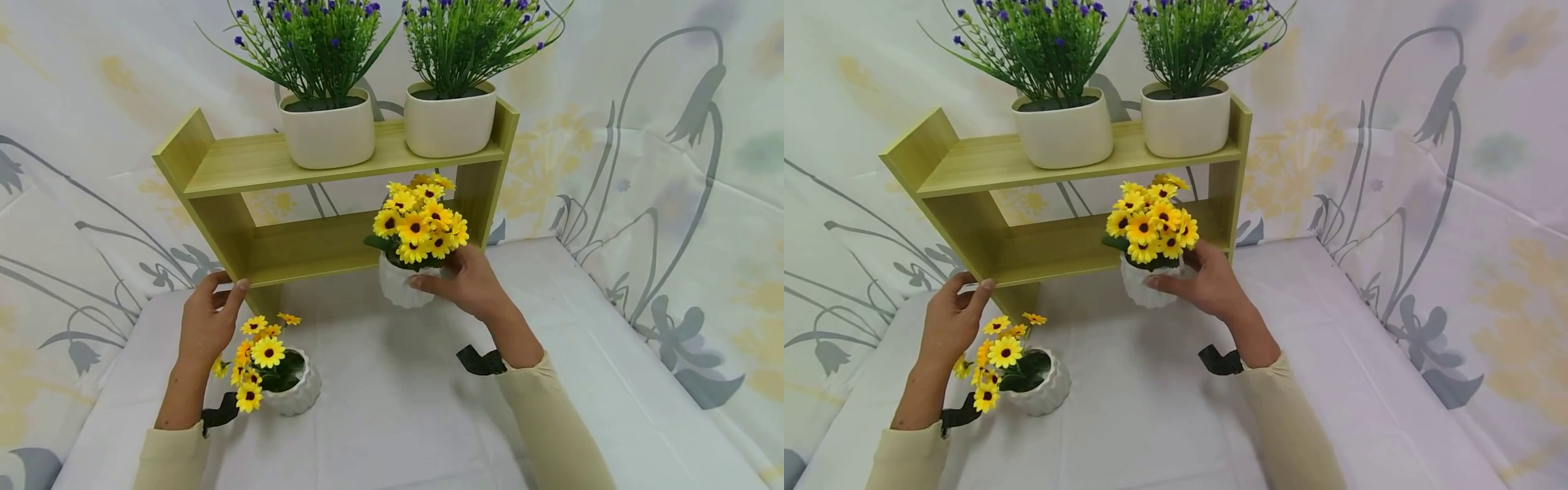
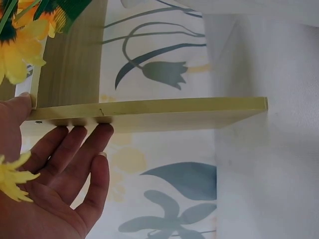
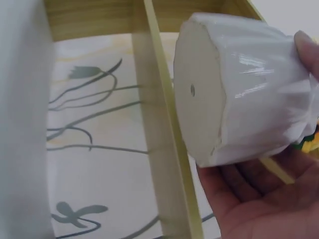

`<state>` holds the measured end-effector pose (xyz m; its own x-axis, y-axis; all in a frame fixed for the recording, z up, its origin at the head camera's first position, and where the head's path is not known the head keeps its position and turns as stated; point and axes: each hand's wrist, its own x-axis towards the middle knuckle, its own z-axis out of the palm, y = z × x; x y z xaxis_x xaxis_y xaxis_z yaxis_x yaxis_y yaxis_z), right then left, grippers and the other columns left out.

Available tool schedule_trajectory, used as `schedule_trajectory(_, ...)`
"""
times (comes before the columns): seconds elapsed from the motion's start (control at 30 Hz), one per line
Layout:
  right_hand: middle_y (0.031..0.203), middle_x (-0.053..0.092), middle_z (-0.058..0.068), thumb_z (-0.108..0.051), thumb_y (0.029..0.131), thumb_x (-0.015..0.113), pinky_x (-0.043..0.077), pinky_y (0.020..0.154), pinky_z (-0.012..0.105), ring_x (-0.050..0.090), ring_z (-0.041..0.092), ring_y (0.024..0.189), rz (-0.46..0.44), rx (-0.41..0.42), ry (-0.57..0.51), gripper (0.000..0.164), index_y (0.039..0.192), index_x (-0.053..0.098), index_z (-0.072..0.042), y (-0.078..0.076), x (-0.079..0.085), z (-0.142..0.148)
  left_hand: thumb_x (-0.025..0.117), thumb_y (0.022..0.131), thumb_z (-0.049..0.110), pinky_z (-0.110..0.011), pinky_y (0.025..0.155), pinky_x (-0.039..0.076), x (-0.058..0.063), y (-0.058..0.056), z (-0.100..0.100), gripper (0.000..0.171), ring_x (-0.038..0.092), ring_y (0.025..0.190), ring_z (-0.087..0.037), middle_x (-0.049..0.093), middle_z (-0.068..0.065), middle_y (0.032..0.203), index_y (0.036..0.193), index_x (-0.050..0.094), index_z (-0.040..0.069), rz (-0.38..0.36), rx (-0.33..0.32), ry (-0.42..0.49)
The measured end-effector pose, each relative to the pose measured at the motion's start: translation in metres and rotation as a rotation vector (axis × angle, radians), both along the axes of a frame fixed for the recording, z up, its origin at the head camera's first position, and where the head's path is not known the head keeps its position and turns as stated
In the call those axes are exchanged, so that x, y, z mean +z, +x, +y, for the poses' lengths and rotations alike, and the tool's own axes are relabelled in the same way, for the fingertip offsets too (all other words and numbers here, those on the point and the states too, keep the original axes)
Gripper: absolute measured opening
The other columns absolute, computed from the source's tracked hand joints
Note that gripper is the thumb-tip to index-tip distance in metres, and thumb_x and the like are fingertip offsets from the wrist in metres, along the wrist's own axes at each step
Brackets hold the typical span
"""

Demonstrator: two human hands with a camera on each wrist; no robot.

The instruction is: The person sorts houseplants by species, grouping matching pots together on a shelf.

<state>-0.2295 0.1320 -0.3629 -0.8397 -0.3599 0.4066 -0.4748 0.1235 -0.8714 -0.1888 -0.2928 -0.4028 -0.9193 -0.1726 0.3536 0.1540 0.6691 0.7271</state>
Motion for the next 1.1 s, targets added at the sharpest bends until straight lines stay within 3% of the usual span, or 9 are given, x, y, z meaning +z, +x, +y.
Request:
schedule_trajectory(0.4, 0.148, 0.061, 0.001, -0.020, 0.087, 0.090, 0.044, 0.119, 0.047, 0.058, 0.020, 0.136, -0.019, -0.252, -0.024, 0.072, 0.151, 0.055, -0.013, 0.000, 0.004, 0.000, 0.055, 0.111, 0.041, -0.069, 0.103, 0.051, -0.001, 0.001, -0.002, 0.056, 0.065, 0.126, -0.048, 0.061, -0.026, 0.142, 0.148, 0.052, -0.002, -0.015, 0.007, 0.007)
schedule_trajectory(0.57, 0.146, 0.064, 0.006, -0.023, 0.088, 0.089, 0.049, 0.114, 0.050, 0.062, 0.024, 0.133, -0.009, -0.369, -0.051, 0.072, 0.149, 0.054, -0.007, -0.004, -0.002, 0.000, 0.055, 0.111, 0.040, -0.069, 0.103, 0.050, -0.001, 0.001, -0.002, 0.056, 0.065, 0.126, -0.048, 0.060, -0.025, 0.143, 0.148, 0.052, -0.002, -0.015, 0.005, 0.001)
schedule_trajectory(0.83, 0.126, 0.075, 0.011, -0.029, 0.083, 0.094, 0.059, 0.098, 0.047, 0.072, 0.024, 0.112, 0.129, -0.548, -0.055, 0.063, 0.133, 0.067, -0.002, -0.006, -0.005, -0.007, 0.056, 0.111, 0.039, -0.068, 0.103, 0.051, -0.002, 0.000, -0.001, 0.054, 0.066, 0.124, -0.047, 0.061, -0.025, 0.140, 0.147, 0.053, -0.003, 0.002, 0.000, 0.002)
schedule_trajectory(1.03, 0.103, 0.076, 0.014, -0.034, 0.073, 0.101, 0.058, 0.077, 0.045, 0.070, 0.023, 0.092, 0.354, -0.748, -0.019, 0.057, 0.110, 0.074, 0.001, -0.008, -0.008, -0.014, 0.056, 0.111, 0.039, -0.068, 0.104, 0.051, -0.001, 0.000, 0.000, 0.054, 0.067, 0.124, -0.047, 0.061, -0.024, 0.140, 0.146, 0.053, -0.002, 0.003, 0.001, 0.005)
schedule_trajectory(1.1, 0.098, 0.073, 0.016, -0.035, 0.072, 0.101, 0.057, 0.075, 0.046, 0.068, 0.026, 0.089, 0.414, -0.805, -0.010, 0.057, 0.106, 0.075, 0.002, -0.007, -0.007, -0.017, 0.056, 0.111, 0.039, -0.068, 0.104, 0.051, -0.001, -0.001, 0.000, 0.054, 0.067, 0.124, -0.047, 0.061, -0.024, 0.140, 0.146, 0.053, -0.003, 0.003, 0.001, 0.004)
